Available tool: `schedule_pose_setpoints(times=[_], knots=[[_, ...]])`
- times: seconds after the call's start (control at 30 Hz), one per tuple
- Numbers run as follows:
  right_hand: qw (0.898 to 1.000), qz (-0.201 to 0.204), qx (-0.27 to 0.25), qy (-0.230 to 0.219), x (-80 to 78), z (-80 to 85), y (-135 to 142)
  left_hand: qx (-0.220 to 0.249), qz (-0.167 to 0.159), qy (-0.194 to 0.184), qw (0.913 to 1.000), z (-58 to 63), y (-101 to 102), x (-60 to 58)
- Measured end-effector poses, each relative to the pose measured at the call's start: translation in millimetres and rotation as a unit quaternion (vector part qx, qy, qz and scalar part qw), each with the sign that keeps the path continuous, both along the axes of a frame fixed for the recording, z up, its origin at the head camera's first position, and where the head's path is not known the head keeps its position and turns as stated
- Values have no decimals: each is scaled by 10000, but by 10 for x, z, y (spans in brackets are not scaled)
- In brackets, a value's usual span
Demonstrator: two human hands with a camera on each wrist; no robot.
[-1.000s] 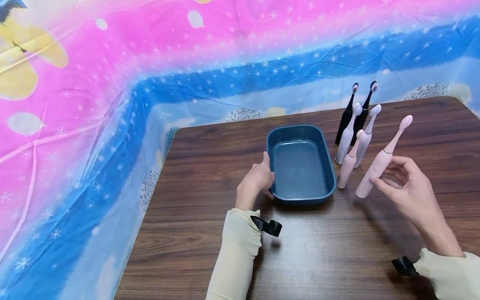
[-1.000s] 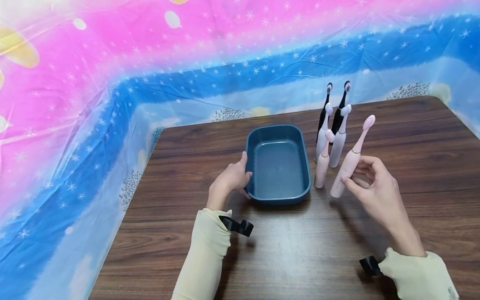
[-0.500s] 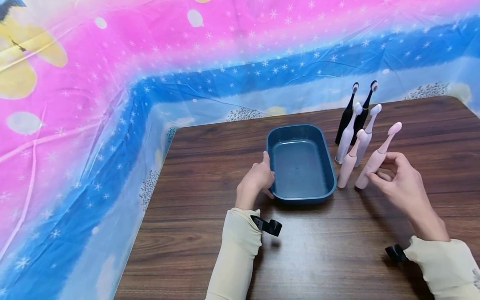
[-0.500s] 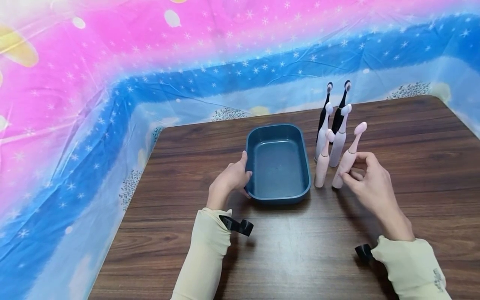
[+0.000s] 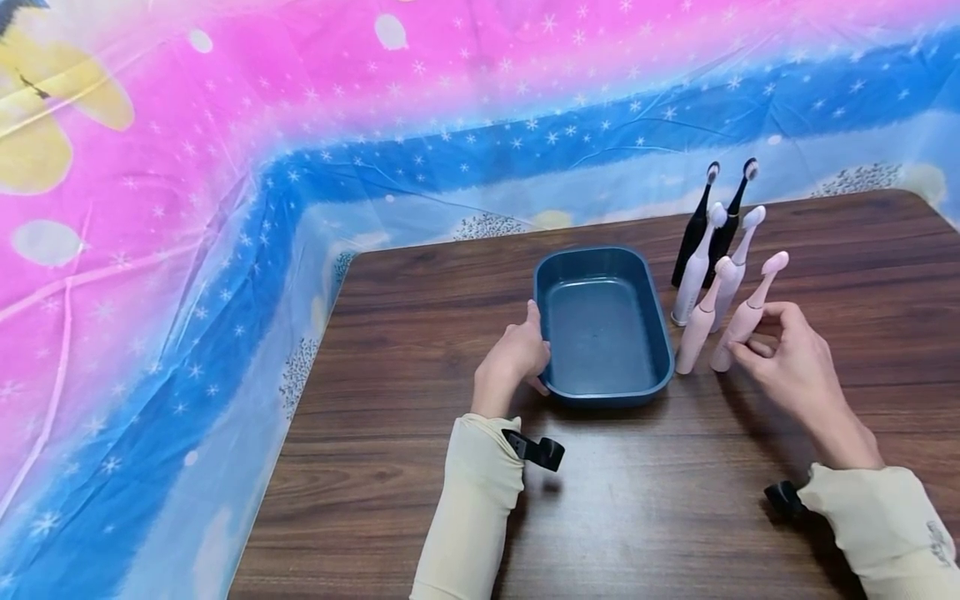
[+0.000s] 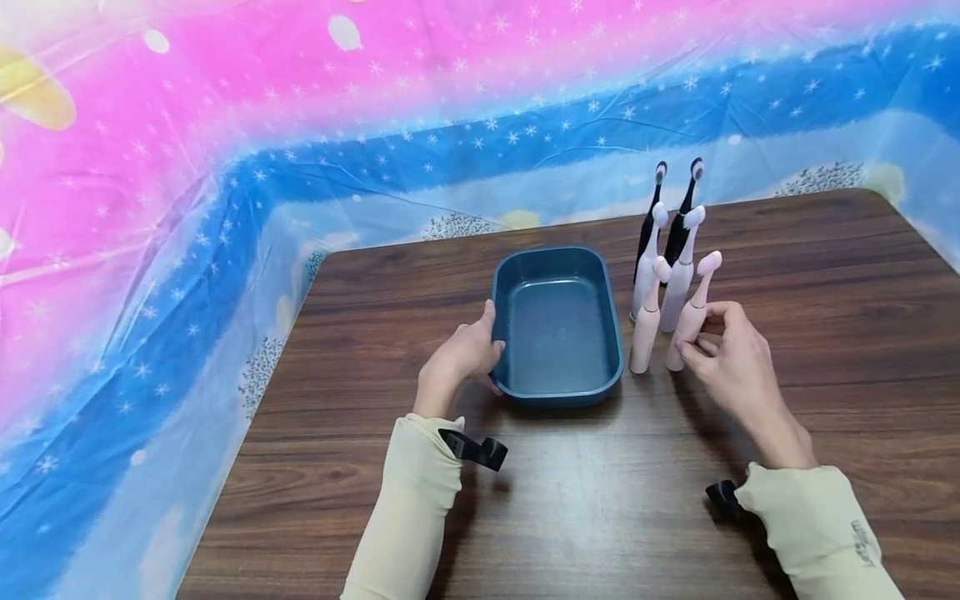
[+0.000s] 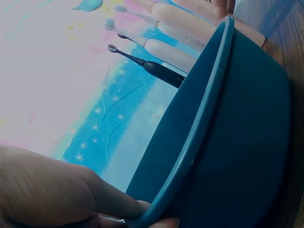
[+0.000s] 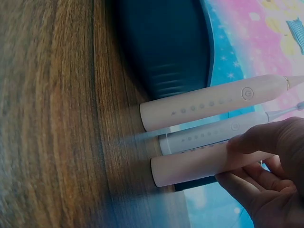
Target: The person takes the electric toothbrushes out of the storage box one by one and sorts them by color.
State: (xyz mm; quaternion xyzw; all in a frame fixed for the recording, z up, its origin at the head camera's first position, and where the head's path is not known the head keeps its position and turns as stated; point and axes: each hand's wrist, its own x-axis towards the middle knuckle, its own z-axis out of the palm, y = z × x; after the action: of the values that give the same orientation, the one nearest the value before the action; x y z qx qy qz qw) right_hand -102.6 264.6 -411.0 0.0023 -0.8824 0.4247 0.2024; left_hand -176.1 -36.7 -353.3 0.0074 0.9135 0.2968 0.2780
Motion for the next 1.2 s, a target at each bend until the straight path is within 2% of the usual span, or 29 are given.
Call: schedule_pose_setpoints(times=[0.4, 0.83, 0.97, 1.2], knots=[[9995, -176, 261, -66, -20, -3, -4, -163, -41, -43, 9998, 18, 28, -14], [9988, -242, 330, -277, -18, 10, -16, -65, 43, 39, 10000, -3, 37, -24], [9988, -354, 193, -267, 45, 43, -7, -88, 37, 34, 9999, -6, 46, -20], [9953, -945, -91, 163, 221, 183, -63, -92, 114, 106, 9998, -15, 65, -14]])
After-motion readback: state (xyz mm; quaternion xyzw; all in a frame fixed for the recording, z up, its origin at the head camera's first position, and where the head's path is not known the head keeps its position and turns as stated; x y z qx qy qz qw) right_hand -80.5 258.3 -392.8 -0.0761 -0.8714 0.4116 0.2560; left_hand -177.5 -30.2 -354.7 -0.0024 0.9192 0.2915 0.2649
